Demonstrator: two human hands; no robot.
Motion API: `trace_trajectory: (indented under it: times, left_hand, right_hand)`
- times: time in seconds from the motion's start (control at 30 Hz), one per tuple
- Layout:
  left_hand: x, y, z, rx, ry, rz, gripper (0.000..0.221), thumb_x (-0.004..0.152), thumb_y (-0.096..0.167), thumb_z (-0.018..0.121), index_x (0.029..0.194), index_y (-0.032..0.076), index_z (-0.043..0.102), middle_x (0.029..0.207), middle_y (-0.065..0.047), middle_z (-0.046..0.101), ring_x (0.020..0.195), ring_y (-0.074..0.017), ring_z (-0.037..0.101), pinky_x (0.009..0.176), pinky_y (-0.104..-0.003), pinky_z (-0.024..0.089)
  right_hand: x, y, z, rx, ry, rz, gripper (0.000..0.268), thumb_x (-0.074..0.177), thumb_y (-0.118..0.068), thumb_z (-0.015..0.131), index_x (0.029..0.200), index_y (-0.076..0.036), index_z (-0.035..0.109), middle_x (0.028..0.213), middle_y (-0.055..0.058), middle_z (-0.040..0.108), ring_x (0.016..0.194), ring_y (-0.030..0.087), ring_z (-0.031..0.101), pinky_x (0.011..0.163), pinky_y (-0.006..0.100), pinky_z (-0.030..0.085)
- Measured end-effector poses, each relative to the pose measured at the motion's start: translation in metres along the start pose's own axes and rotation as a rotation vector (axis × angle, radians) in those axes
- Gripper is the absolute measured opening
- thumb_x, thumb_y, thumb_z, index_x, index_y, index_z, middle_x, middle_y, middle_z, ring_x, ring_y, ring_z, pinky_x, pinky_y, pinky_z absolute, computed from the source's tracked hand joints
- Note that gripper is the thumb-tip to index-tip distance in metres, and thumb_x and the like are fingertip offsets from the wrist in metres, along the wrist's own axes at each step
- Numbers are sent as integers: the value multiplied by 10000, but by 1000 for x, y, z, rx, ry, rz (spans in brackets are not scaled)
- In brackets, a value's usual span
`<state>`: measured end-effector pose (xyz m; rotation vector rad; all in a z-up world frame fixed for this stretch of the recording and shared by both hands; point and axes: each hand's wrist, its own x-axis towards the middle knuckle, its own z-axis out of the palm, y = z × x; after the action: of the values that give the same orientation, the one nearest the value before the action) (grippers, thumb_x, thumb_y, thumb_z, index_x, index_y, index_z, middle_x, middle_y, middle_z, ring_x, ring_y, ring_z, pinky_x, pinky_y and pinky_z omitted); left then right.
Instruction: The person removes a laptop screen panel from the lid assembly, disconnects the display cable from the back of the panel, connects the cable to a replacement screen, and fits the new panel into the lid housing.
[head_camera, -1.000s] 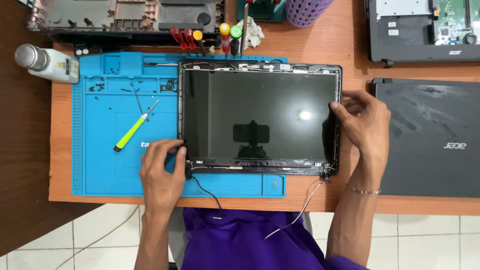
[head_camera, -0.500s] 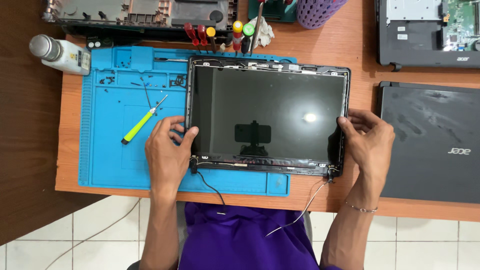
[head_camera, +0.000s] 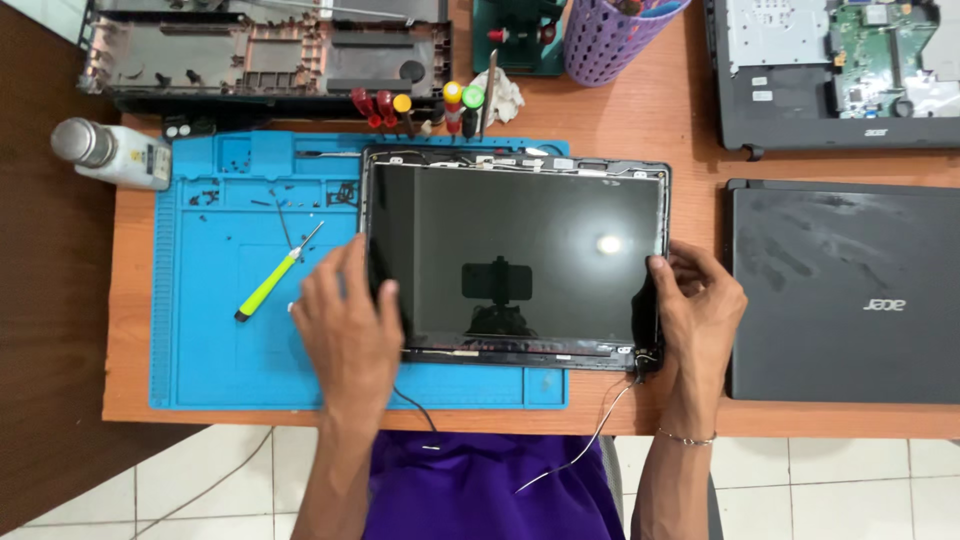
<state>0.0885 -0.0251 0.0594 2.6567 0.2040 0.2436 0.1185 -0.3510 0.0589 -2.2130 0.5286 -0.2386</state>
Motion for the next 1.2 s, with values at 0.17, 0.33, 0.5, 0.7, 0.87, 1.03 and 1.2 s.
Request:
trace_trajectory:
  times: [0.17,0.33,0.5,0.7,0.87,1.03,1.2]
  left_hand:
    - [-2,30,37,156,-92,147,733,1015,425,509,1559,-29,318,1646,-225,268,1533,-343,226,1190,-660,119]
    - [-8,79,68,95,-137,241,804,992,501,489,1548,-45,288,1642,-273,214,1534,-385,168,1176,-680,77]
    - [-28,116,76,-120,-232,533,745,1022,483,548,1607,71,341,1701,-182,259,1588,-315,208,1256,-643,116]
    - [0,71,55,114,-55,158,753,1018,405,531,1586,-30,297,1668,-267,202,1563,-412,152,1206,-679,109]
    - [3,69,61,65,-93,122,788,1035,455,485,1589,-53,248,1670,-290,151,1569,-409,102,1201,-695,60]
    - [-16,131,93,-7,-186,404,808,997,514,497,1577,-2,272,1660,-251,175,1550,-395,124,1189,-696,63]
    - [-13,141,95,-197,-384,653,680,1043,462,509,1609,121,346,1715,-140,251,1602,-326,180,1262,-646,100]
  right_hand:
    - [1,3,1,53,-5,-7,316,900,-119,786,1195,-11,746,897,75,752,748,100,654,688,244,549]
    - [2,9,1,72,-10,6,335,898,-118,783,1212,-7,740,898,77,745,752,101,651,680,245,546]
    - [2,10,0,159,-36,10,314,938,-106,752,1226,12,720,909,80,739,757,86,643,691,235,539]
    - [1,9,-3,181,-60,13,320,939,-73,720,1247,14,716,951,87,749,775,93,645,702,234,537]
    - [3,6,-6,270,-100,47,322,943,-48,695,1256,27,696,1035,103,754,920,116,694,830,237,558]
    - [5,8,-9,374,-143,123,321,963,-25,607,1270,22,685,1130,106,759,997,123,704,886,238,554]
    - [10,25,-7,441,-168,99,311,992,-42,580,1274,35,684,1155,101,753,1011,113,681,876,231,539]
